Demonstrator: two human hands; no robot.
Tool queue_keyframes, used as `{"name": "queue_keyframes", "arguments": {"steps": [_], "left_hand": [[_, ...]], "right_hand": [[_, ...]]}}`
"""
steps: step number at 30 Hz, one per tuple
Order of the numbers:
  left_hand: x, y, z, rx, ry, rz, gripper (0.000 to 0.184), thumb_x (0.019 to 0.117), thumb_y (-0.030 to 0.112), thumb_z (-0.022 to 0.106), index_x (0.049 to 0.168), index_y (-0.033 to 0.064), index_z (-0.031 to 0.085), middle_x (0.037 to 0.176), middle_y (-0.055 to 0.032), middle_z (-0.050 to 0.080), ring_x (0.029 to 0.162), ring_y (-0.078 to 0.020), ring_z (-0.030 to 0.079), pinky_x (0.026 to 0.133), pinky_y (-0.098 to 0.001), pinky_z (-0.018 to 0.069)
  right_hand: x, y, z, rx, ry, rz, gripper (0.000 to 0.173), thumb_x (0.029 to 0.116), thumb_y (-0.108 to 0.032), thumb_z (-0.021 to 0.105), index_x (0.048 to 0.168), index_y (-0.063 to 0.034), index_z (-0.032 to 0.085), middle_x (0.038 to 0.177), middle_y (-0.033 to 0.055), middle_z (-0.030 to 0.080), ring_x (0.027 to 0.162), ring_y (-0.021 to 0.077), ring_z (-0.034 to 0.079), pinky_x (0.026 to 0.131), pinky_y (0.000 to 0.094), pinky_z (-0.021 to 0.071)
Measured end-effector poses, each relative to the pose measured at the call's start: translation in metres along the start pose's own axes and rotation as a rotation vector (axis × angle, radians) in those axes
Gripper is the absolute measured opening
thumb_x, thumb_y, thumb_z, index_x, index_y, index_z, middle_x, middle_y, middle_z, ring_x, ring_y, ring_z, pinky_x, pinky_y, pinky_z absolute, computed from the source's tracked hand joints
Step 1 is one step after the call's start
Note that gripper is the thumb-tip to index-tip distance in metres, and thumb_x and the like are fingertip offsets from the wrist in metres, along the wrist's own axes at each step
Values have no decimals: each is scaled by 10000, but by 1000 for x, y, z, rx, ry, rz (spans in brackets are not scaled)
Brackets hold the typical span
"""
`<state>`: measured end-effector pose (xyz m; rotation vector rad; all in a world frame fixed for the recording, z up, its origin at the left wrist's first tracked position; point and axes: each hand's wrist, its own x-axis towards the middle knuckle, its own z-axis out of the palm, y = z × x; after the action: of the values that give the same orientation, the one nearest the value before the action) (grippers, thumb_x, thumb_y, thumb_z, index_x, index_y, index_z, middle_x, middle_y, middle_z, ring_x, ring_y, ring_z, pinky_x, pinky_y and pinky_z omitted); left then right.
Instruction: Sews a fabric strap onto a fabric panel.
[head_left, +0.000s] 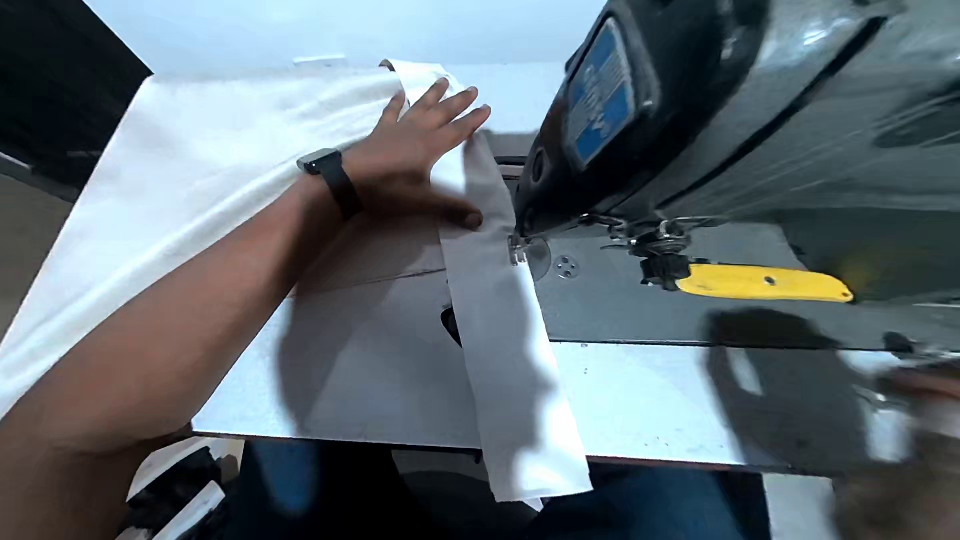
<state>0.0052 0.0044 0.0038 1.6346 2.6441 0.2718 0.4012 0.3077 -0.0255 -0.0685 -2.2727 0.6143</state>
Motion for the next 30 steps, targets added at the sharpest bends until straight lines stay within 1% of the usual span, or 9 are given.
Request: {"name": "queue_keyframes", "arguments": {"steps": [3, 7, 9, 11, 14, 18, 20, 25, 30], "left_hand": [[1, 2, -2, 6, 14, 44, 1188, 686, 973, 512, 1625, 269, 328, 1717, -30, 214, 1588, -351, 104, 1174, -785, 95], [-2, -3, -5, -12, 37, 84, 1112, 721, 949, 507, 1602, 283, 379, 1711, -18, 235, 1593, -332, 86, 1196, -750, 103], [-1, -4, -3, -37, 42, 106, 1065, 739, 938, 504, 1582, 293, 415, 1703, -4, 258, 1594, -310, 102, 1209, -728, 116], [-1, -7, -1, -54, 61, 121, 1024, 745, 927, 513, 1553, 301, 460, 1690, 1, 290, 1588, -307, 132, 1208, -727, 124], [-3, -6, 2, -59, 126, 176, 926, 786, 868, 552, 1510, 291, 524, 1666, -12, 347, 1580, -306, 178, 1211, -729, 126], [-13, 23, -8, -124, 128, 220, 761, 849, 788, 550, 1429, 300, 612, 1603, 8, 453, 1568, -278, 235, 1232, -713, 125], [-18, 37, -8, -148, 79, 220, 767, 858, 801, 522, 1452, 320, 583, 1601, 35, 450, 1564, -241, 244, 1249, -666, 137], [-23, 46, 7, -127, 53, 255, 769, 865, 811, 526, 1446, 310, 586, 1616, 58, 423, 1564, -218, 242, 1262, -635, 139], [-43, 39, 6, -150, 78, 246, 560, 905, 746, 545, 1298, 369, 674, 1498, 58, 533, 1507, -195, 345, 1257, -609, 203]], "right_hand": [[55, -74, 61, 49, -219, 14, 280, 1047, -273, 534, 1083, -97, 749, 1083, 39, 706, 1044, 162, 653, 904, 396, 555], [95, -87, 95, 32, -215, 27, 203, 1031, -182, 538, 967, -87, 706, 931, 6, 654, 870, 106, 627, 728, 306, 538], [99, -89, 88, 36, -190, 63, 213, 1057, -195, 519, 1019, -82, 695, 912, 4, 636, 820, 88, 615, 680, 283, 528], [96, -86, 77, 45, -215, 69, 242, 1067, -234, 509, 1108, -105, 709, 987, -7, 657, 890, 89, 630, 748, 301, 550], [73, -66, 58, -7, -246, 111, 283, 1044, -289, 530, 1162, -121, 725, 1135, 27, 686, 1076, 172, 646, 894, 415, 560], [67, -24, 14, -226, -321, 110, 375, 1008, -289, 594, 1307, -81, 683, 1402, 188, 591, 1319, 358, 546, 1065, 553, 482], [75, -12, 0, -354, -439, 134, 428, 1006, -276, 585, 1377, -69, 635, 1422, 252, 550, 1344, 446, 500, 1088, 618, 430], [82, -1, 8, -454, -477, 94, 295, 974, -224, 612, 1196, -69, 729, 1183, 231, 658, 1135, 471, 601, 935, 664, 482], [95, -12, 14, -510, -566, 149, 388, 914, -342, 705, 1213, -96, 707, 1178, 203, 664, 1110, 444, 629, 891, 668, 515]]}}
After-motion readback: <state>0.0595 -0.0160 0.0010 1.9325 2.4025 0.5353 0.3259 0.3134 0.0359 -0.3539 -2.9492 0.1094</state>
